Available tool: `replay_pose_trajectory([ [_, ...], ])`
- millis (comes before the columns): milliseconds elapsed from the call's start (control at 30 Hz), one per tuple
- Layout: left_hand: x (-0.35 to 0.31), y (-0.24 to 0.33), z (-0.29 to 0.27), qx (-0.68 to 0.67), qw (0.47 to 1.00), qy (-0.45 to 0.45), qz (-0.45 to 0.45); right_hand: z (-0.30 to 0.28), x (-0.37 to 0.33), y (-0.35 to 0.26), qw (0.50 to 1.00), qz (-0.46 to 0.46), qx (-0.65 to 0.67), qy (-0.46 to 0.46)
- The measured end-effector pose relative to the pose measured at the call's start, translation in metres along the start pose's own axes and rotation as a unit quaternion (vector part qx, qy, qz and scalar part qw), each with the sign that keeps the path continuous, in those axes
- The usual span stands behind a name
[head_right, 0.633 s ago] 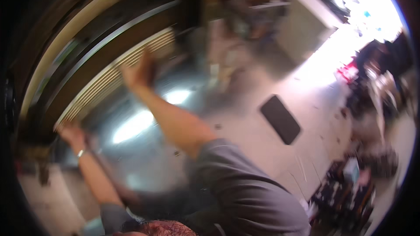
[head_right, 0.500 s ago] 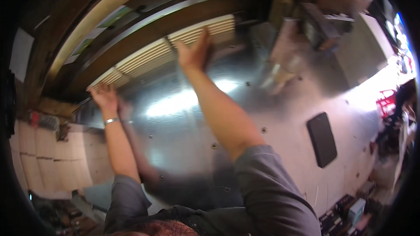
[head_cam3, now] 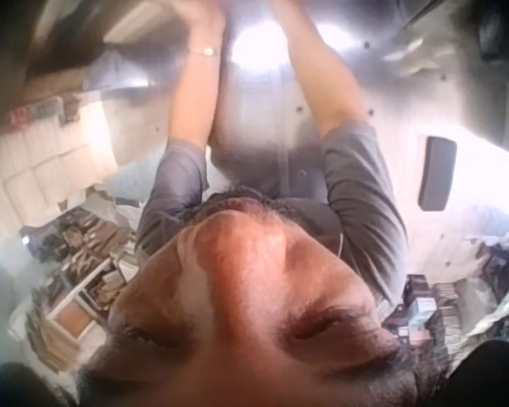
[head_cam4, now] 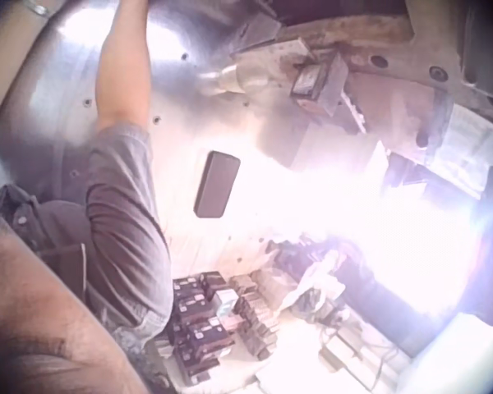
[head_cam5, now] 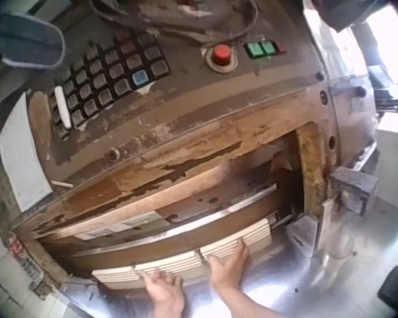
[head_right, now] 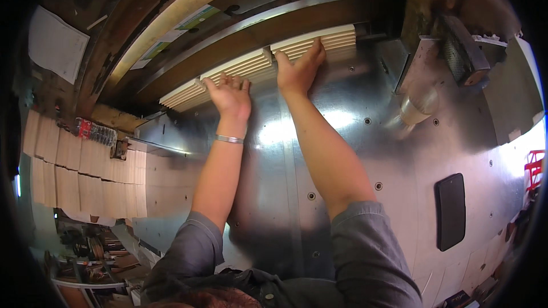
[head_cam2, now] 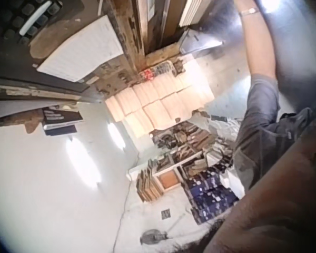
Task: The person aligns and loads stacks of paper into a paper cutting machine, discards scrap paper strips into a bag, and removes and stacks the cut paper blocks by hand.
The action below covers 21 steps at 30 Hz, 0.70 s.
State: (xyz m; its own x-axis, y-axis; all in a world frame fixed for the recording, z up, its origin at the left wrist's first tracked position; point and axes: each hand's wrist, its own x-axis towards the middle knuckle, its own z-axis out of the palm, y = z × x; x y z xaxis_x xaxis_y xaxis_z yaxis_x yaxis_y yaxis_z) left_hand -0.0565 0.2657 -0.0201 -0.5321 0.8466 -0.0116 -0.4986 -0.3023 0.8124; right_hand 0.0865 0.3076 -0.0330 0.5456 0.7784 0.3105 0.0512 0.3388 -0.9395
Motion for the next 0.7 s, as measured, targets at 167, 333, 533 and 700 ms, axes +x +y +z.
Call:
replay_pose_trajectory([
  [167, 0.001, -0.013, 0.004, -0.011, 0.999, -0.052, 0.007, 0.003, -0.002, -0.003, 1.000, 0.006, -0.015, -0.003],
  [333, -0.002, -0.018, 0.005, 0.023, 0.996, -0.087, 0.022, 0.002, 0.000, -0.006, 1.000, 0.006, -0.006, 0.000],
  [533, -0.004, -0.019, 0.008, 0.079, 0.989, -0.122, 0.033, 0.003, -0.002, -0.007, 1.000, 0.020, -0.021, -0.004],
  [700, -0.004, -0.018, 0.009, 0.090, 0.986, -0.141, 0.027, 0.007, -0.003, -0.002, 1.000, 0.013, -0.001, 0.010],
])
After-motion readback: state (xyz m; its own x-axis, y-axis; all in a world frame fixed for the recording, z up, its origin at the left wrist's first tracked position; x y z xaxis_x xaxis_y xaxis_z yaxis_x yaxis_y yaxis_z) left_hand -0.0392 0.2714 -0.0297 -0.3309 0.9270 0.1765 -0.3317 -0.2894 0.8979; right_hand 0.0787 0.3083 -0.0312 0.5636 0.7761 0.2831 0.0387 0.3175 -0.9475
